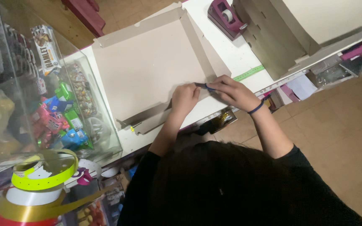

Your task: The person assembles a flat-packed cardboard box on a counter. They fold the side flaps, use a blue utility knife to cut along the score lines, and then fold the box into its final shape.

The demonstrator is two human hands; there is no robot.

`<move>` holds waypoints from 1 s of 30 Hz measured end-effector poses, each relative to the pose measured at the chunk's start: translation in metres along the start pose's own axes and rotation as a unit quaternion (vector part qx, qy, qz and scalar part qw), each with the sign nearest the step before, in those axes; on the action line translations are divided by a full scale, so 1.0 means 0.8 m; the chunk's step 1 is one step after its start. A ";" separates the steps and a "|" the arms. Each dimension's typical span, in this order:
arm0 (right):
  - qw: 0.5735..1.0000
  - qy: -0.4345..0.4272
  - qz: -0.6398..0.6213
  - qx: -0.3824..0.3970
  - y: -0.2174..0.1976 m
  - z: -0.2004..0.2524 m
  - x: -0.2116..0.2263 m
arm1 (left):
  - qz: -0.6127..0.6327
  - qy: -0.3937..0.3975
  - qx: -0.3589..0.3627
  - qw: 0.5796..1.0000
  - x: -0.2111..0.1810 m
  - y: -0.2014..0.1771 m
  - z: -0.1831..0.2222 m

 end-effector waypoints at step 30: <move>0.951 -0.013 0.214 0.222 0.032 -0.023 0.002 | 0.022 0.041 0.008 0.999 -0.004 -0.012 0.012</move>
Point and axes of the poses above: each hand's wrist, its own z-axis away from the middle knuckle, its own y-axis out of the palm, x = y × z, the point moved 7 cm from there along -z, towards the middle knuckle, and after that the axes turned 14 degrees about -x, right-handed, at the moved point
